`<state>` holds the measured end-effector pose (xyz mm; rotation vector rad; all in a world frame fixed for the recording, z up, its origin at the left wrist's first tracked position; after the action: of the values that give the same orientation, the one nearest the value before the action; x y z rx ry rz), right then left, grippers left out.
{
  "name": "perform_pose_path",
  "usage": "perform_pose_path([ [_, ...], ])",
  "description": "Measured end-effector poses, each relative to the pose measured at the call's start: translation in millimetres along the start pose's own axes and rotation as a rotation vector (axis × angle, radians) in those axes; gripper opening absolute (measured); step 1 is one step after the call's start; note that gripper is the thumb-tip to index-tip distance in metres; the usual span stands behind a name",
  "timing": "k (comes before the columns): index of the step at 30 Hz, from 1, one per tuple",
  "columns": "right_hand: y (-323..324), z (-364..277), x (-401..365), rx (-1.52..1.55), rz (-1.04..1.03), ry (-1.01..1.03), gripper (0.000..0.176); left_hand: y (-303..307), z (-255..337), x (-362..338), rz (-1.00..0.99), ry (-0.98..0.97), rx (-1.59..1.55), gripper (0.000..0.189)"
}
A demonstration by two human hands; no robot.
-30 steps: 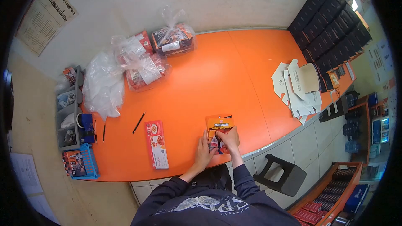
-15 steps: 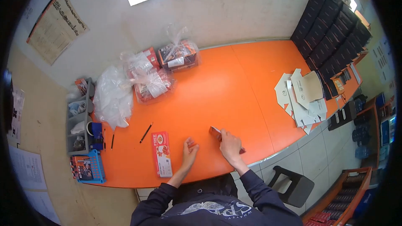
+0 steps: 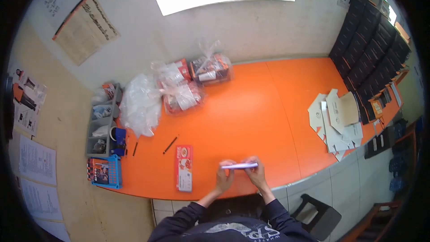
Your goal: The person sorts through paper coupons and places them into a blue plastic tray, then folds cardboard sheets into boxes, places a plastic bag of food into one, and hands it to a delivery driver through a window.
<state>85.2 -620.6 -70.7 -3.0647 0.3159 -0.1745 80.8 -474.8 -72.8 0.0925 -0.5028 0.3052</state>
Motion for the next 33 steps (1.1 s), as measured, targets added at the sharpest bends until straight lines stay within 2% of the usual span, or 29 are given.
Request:
perform_pose_path([
  [2,-1,28,-10,-0.055,0.002,0.009,0.022,6,-45,-41,-0.040,0.181,0.049,0.018],
  [3,-2,33,-15,-0.041,-0.013,0.013,0.023,5,-50,-40,-0.050,0.279,0.067,0.017],
  [4,-3,39,-13,-0.029,-0.030,0.011,0.023,5,-53,-35,-0.038,0.179,0.056,0.017],
  [6,-9,14,-11,-0.012,-0.005,0.020,0.022,15,-15,-18,-0.025,0.009,0.051,0.017],
  [8,-24,-30,-11,0.111,0.010,-0.026,0.023,24,26,7,-0.031,0.079,0.025,0.017],
  [10,-42,-52,-11,0.121,-0.024,-0.027,0.023,40,41,22,0.000,0.149,-0.068,0.017],
  [12,-77,-83,-15,0.179,-0.054,-0.094,0.025,69,49,34,0.031,0.090,-0.085,0.017],
  [15,-132,-52,-28,0.153,-0.152,0.017,0.025,134,47,50,0.089,0.061,0.061,0.018],
  [16,-155,-34,-36,0.144,-0.150,-0.038,0.024,162,46,50,0.104,0.066,0.134,0.018],
  [17,-185,-24,-44,0.126,-0.168,-0.015,0.023,191,32,41,0.134,0.184,0.153,0.018],
  [18,-219,-18,-54,0.157,-0.202,-0.079,0.023,222,7,33,0.161,0.295,0.172,0.018],
  [19,-254,-9,-66,0.259,-0.204,-0.347,0.021,257,-13,30,0.188,0.402,0.194,0.018],
  [21,-311,9,-85,0.153,-0.296,-0.435,0.020,323,-28,32,0.222,0.428,0.159,0.018],
  [23,-357,45,-104,0.171,-0.336,-0.291,0.021,374,-26,37,0.254,0.418,0.149,0.017],
  [25,-394,45,-122,0.168,-0.342,-0.140,0.021,417,-15,45,0.240,0.361,0.174,0.016],
  [27,-430,22,-128,0.127,-0.313,0.032,0.022,440,-16,45,0.285,0.263,0.142,0.015],
  [28,-439,29,-134,0.109,-0.308,0.017,0.022,445,-20,44,0.305,0.212,0.126,0.014],
  [31,-447,72,-153,0.110,-0.276,-0.076,0.023,459,-77,12,0.309,0.228,0.182,0.015],
  [33,-452,92,-161,0.189,-0.223,-0.169,0.023,464,-101,2,0.228,0.207,0.253,0.019],
])
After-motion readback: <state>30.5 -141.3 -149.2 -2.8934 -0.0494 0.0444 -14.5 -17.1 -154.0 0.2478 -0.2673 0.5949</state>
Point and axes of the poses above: each hand's wrist, its own x-axis towards the middle knuckle, its own y-axis out of the back of the hand, z = x × y, the point moved 2 cm from there along x, towards the middle knuckle, and after that the axes turned 14 degrees about z, right-handed, at the moved point
